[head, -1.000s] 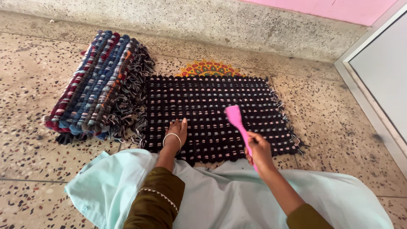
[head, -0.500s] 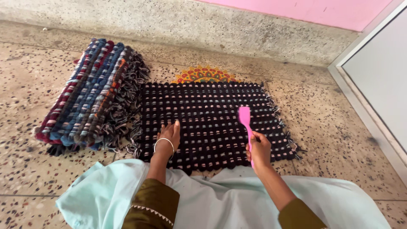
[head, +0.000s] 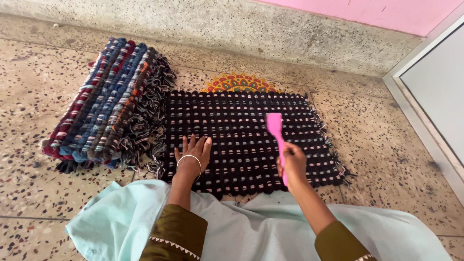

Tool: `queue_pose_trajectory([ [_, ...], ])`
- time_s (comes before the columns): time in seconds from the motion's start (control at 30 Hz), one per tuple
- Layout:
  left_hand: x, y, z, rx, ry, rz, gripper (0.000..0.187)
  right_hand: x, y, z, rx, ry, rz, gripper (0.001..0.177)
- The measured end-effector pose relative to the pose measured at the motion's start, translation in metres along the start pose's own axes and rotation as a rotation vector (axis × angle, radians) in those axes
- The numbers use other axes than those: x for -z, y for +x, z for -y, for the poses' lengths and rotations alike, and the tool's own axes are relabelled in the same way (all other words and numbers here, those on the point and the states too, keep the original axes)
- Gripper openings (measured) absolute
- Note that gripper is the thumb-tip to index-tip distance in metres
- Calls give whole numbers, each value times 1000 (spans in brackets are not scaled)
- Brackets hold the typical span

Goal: The person brushes a small woven rug using a pink brush by hand while sitting on the floor.

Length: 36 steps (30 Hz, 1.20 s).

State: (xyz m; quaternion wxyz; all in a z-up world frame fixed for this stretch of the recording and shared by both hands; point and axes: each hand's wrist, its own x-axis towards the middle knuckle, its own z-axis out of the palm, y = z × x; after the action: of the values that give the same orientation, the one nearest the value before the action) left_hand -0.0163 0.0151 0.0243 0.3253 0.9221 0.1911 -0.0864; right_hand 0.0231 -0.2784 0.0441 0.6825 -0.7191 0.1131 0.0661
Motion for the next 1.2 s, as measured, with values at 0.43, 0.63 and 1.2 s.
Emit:
queue_pose_trajectory([
  [0.43,8,13,15,-16,-28,-124,70,-38,-27,13,-3,-321,407,39],
  [0.63,3,16,13,-7,-19,-104,70,-35,1,-2,-1,-190,51,36],
  [1.2,-7,14,11,57,16,43,72,20,-25,-17,-8,-284,317,33],
])
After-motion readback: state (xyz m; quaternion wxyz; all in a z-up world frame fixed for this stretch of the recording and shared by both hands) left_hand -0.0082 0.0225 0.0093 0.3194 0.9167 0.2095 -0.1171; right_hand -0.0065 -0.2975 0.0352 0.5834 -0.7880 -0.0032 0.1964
